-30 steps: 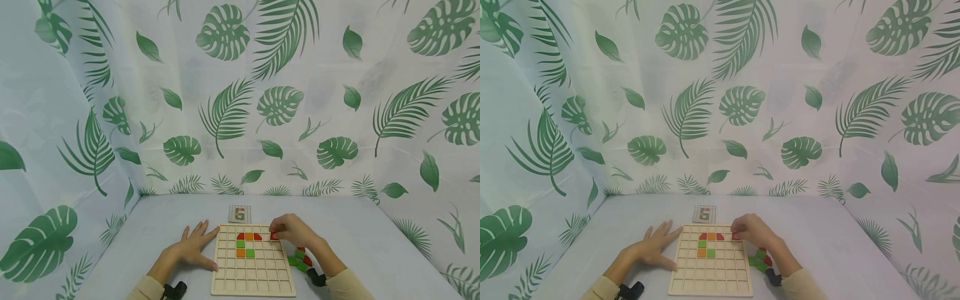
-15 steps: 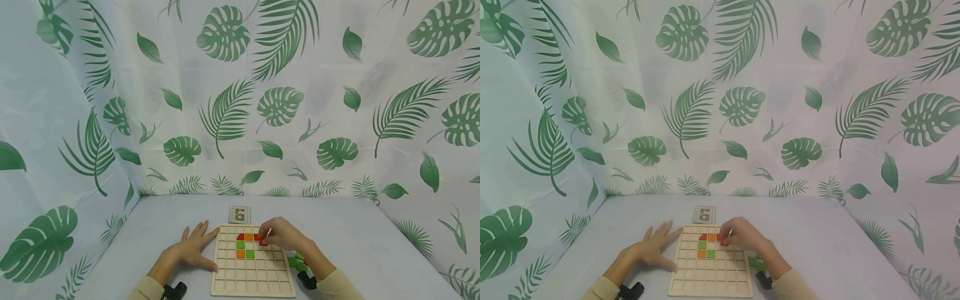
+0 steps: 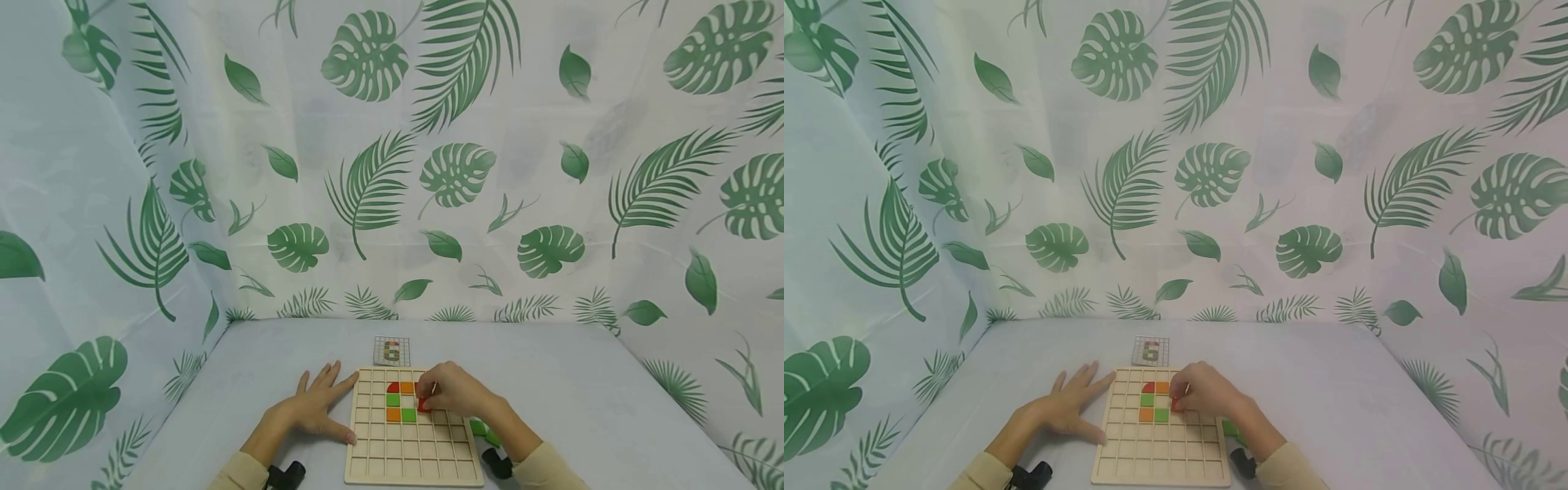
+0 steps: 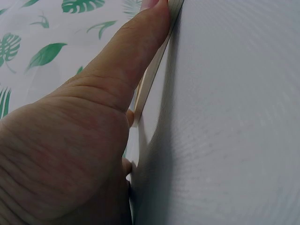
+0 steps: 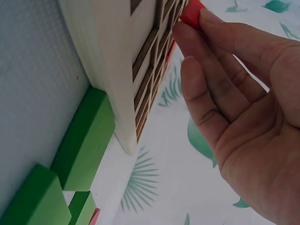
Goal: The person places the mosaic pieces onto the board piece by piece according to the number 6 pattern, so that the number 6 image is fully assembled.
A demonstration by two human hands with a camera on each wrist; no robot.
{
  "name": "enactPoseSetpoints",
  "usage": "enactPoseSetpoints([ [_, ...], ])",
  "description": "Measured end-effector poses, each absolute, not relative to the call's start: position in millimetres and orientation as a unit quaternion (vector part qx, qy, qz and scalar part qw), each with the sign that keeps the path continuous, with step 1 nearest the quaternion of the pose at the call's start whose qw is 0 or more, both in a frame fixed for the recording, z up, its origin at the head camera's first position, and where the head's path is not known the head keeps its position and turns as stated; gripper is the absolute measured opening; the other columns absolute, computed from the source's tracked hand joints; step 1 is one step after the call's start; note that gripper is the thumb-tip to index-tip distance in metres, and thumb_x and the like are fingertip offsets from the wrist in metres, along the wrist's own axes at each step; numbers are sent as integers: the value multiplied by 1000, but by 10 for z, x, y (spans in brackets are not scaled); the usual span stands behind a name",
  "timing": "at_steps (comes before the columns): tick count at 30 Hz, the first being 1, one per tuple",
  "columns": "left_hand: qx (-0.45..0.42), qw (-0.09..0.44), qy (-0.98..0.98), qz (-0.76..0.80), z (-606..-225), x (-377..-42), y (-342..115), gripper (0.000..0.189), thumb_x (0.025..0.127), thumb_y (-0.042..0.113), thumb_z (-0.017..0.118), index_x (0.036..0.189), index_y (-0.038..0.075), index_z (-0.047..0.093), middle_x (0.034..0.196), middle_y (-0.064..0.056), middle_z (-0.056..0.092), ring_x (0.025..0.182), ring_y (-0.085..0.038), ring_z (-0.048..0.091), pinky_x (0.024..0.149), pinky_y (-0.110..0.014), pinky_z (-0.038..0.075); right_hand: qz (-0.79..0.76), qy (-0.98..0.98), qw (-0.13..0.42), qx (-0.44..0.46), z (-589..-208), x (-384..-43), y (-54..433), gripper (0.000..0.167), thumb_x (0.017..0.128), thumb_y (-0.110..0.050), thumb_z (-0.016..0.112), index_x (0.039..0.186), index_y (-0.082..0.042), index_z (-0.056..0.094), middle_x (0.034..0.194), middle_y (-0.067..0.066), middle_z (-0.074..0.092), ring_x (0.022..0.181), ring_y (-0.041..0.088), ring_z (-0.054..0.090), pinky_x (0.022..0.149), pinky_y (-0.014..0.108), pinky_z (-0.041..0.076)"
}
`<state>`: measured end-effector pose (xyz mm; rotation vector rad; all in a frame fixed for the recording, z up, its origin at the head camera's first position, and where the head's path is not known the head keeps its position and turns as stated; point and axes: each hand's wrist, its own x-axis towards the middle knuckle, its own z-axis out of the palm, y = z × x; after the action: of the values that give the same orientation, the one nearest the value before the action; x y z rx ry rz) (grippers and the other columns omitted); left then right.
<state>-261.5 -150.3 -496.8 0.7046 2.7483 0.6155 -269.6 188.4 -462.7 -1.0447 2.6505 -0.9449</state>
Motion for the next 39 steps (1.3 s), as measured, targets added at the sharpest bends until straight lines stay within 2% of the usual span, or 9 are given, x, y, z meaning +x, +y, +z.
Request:
enactPoseSetpoints([
  [10, 242, 118, 940, 209, -4953, -2614, -1495, 122, 68, 77, 82, 166, 28, 27, 174, -24, 6, 162, -45, 3, 120, -79, -4, -297, 888, 84, -342, -4623, -2680, 1847, 17, 84, 0, 84, 88, -16, 79, 80, -14, 72, 69, 0, 59, 65, 21, 54],
  [18, 238, 118, 941, 211, -4956, -2615, -1489, 122, 67, 78, 82, 166, 29, 28, 174, -23, 7, 162, -45, 3, 121, -78, -4, -307, 881, 97, -346, -4594, -2662, 1842, 18, 85, 0, 83, 86, -17, 78, 80, -8, 75, 68, 0, 61, 64, 21, 54],
  [25, 237, 118, 941, 211, -4956, -2608, -1489, 122, 67, 77, 82, 166, 29, 28, 174, -24, 7, 162, -45, 3, 121, -77, -4, -322, 872, 111, -352, -4607, -2664, 1843, 19, 84, 2, 83, 85, -16, 78, 80, -10, 75, 68, 1, 64, 64, 21, 56],
  [39, 239, 118, 941, 206, -4963, -2612, -1494, 123, 68, 78, 81, 166, 30, 26, 174, -24, 7, 162, -45, 3, 121, -77, -4, -320, 871, 115, -355, -4581, -2640, 1815, 16, 84, 2, 83, 84, -13, 77, 78, -6, 74, 68, 1, 61, 63, 20, 54],
])
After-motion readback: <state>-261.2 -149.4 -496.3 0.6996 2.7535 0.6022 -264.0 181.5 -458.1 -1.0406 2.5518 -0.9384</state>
